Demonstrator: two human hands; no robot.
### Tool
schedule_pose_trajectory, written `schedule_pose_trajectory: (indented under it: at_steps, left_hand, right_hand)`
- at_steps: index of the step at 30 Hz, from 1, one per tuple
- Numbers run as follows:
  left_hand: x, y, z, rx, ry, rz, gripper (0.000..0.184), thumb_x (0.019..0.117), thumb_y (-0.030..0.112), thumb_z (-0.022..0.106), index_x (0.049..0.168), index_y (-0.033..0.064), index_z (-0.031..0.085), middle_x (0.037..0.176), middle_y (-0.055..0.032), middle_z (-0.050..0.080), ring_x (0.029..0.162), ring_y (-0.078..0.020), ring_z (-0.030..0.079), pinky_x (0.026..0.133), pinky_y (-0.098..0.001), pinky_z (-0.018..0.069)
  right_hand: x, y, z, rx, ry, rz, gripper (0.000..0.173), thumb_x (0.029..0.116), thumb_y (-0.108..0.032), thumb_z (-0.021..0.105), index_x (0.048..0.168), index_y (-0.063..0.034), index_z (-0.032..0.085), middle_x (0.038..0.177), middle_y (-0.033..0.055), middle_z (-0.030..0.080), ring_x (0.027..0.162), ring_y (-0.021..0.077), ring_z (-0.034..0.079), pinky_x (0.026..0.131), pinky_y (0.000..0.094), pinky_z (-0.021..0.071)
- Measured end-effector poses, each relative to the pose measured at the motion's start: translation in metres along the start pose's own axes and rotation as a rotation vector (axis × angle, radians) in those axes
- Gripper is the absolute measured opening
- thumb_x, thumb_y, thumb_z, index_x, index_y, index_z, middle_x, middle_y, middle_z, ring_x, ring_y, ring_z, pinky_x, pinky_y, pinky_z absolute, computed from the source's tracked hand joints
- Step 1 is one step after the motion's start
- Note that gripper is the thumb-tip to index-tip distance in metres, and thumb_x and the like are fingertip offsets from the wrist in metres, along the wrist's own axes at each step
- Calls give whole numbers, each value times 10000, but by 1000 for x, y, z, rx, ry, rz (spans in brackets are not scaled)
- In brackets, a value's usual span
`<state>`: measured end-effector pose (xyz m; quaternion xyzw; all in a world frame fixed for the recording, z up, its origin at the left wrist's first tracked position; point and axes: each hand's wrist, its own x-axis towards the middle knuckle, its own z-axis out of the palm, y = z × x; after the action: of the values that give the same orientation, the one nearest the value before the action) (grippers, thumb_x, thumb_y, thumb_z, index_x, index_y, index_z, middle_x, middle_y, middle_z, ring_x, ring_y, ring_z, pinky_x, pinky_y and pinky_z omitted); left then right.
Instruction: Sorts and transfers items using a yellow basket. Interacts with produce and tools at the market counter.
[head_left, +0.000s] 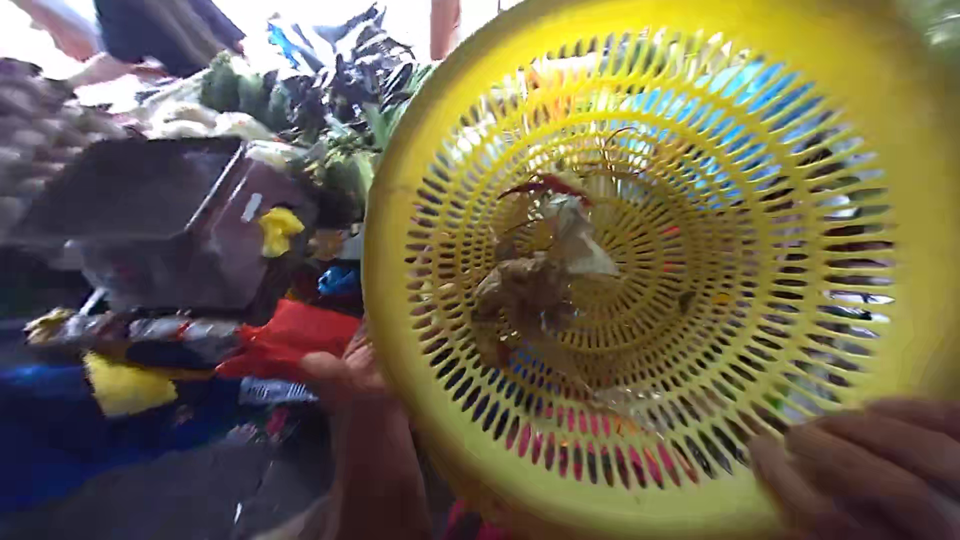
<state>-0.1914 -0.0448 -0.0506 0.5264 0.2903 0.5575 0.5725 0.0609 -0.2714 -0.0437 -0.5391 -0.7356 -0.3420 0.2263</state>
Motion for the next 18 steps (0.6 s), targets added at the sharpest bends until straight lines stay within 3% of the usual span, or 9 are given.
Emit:
schedule_pose_trajectory:
  at_steps: [1,2,4,5,7,9,13,16,18]
  left_hand:
    - [-7,9,-12,35,26,-134,365,1031,434,537,1075,83,628,878,77,730,835,22,694,753,-168,574]
    - [-9,14,-23,105,64,-278,148,986,203,569,1090,103,602,838,76,721,773,3,697,714,-188,599]
    - [-3,-1,-56,185,101,-424,299,897,-20,554,1172,92,587,833,35,718,730,-47,701,681,-238,610]
    - [-4,-11,-75,218,124,-454,357,892,-55,542,1223,79,560,862,19,709,740,-59,699,685,-253,610]
    - [-15,-25,-110,281,229,-502,377,918,-64,544,1279,43,525,898,-20,699,758,-88,704,686,-283,612]
    - [-31,-30,-135,299,322,-517,381,944,-57,517,1311,44,499,930,-26,700,783,-85,708,700,-285,617]
    - [-60,-37,-164,297,442,-492,450,938,-63,506,1372,51,466,972,-44,688,804,-93,705,706,-292,615]
    - [-80,-39,-174,312,480,-483,508,889,-48,534,1386,9,448,1017,-74,682,840,-115,706,727,-306,616]
    - [-90,-42,-180,312,512,-492,545,871,-51,546,1401,-21,420,1054,-83,673,864,-107,706,739,-297,618]
  right_hand:
    - [2,0,22,69,21,-62,97,1037,-154,543,941,-151,560,842,36,505,863,196,506,1018,322,347]
    - [3,-1,44,141,39,-117,65,1039,-159,539,976,-161,557,891,32,502,896,188,503,1034,313,336]
    - [5,-9,84,295,-8,-154,48,1063,-191,507,1045,-184,550,984,20,520,988,176,512,1054,315,323]
    - [9,-15,99,418,-95,-132,86,1076,-242,500,1063,-201,574,1035,13,556,1050,179,527,1067,334,327]
    - [28,-30,126,698,-290,-59,297,995,-464,599,1023,-184,694,1058,37,683,1072,225,625,1020,438,441]
    - [53,-53,154,906,-477,-3,518,933,-599,625,1121,-128,729,1136,87,713,1090,270,661,948,503,532]
    - [110,-133,215,994,-653,6,375,1006,-291,645,1349,-143,655,1299,112,666,1183,292,649,976,518,541]
    - [137,-199,251,878,-848,-47,527,962,-128,672,1473,-178,553,1377,244,578,1172,454,610,936,619,523]
    - [144,-224,262,872,-1009,-92,596,953,38,597,1508,-164,511,1372,329,526,1151,547,580,900,680,511]
